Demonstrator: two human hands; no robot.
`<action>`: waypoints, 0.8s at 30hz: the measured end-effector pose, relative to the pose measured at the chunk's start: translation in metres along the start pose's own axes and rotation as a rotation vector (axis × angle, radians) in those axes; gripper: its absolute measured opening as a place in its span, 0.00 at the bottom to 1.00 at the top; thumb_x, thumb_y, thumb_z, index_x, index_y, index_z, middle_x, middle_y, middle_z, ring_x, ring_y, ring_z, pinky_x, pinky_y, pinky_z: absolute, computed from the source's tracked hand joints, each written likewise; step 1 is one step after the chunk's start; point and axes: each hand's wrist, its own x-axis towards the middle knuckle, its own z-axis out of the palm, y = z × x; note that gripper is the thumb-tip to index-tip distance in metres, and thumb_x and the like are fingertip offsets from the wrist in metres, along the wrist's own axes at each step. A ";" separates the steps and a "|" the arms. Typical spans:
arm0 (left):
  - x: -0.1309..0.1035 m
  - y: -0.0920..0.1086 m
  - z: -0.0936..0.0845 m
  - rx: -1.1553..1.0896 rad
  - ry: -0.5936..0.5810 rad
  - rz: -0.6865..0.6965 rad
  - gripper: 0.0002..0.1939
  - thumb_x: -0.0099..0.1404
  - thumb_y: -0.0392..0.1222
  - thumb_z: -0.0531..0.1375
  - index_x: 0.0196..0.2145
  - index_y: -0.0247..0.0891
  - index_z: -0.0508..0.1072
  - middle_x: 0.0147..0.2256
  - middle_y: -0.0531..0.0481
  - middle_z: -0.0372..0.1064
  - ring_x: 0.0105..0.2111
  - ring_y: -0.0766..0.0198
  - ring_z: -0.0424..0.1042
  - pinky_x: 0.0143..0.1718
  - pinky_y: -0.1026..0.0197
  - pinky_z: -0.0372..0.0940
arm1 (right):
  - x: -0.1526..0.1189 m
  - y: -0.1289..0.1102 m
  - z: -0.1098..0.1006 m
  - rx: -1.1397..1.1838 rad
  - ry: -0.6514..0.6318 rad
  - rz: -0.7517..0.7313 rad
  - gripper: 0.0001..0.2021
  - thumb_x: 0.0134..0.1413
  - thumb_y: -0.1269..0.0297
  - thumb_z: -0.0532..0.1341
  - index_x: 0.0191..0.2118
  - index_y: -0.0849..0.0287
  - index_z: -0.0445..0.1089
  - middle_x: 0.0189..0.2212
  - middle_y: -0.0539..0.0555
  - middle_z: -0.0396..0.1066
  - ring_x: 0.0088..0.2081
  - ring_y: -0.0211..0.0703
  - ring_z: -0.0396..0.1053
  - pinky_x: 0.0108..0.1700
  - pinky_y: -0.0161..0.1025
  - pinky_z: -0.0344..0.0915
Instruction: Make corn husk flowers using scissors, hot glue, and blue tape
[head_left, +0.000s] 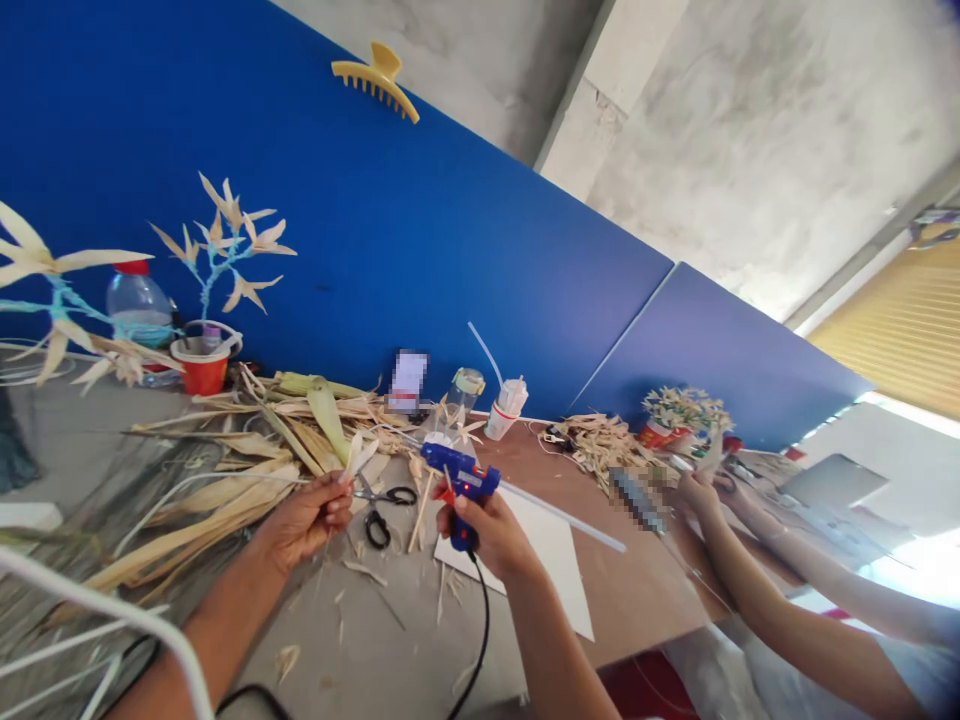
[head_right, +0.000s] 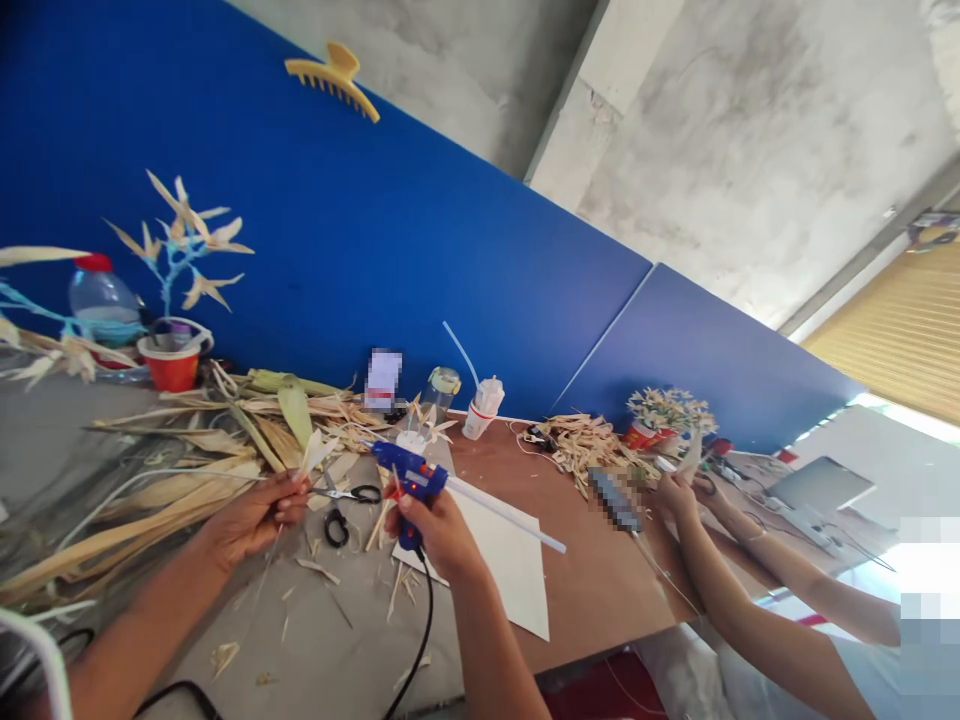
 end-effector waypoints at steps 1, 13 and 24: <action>-0.001 0.000 0.001 0.003 -0.002 -0.002 0.10 0.54 0.20 0.60 0.25 0.31 0.66 0.22 0.54 0.61 0.16 0.78 0.56 0.14 0.75 0.52 | 0.004 0.004 0.009 -0.045 -0.032 0.001 0.19 0.50 0.51 0.64 0.41 0.61 0.70 0.25 0.52 0.69 0.26 0.37 0.65 0.29 0.35 0.59; -0.009 0.008 0.010 0.039 0.072 0.048 0.10 0.54 0.23 0.62 0.25 0.33 0.66 0.23 0.53 0.63 0.17 0.76 0.59 0.16 0.73 0.56 | 0.022 0.034 0.037 -0.552 -0.075 -0.025 0.14 0.57 0.55 0.55 0.39 0.60 0.70 0.33 0.52 0.69 0.33 0.40 0.65 0.37 0.35 0.63; -0.011 0.008 0.015 0.081 0.162 0.071 0.10 0.54 0.22 0.62 0.26 0.33 0.67 0.22 0.52 0.65 0.17 0.74 0.60 0.17 0.72 0.59 | 0.020 0.030 0.042 -0.696 -0.059 -0.072 0.10 0.56 0.58 0.56 0.33 0.59 0.66 0.31 0.52 0.66 0.34 0.41 0.64 0.38 0.37 0.61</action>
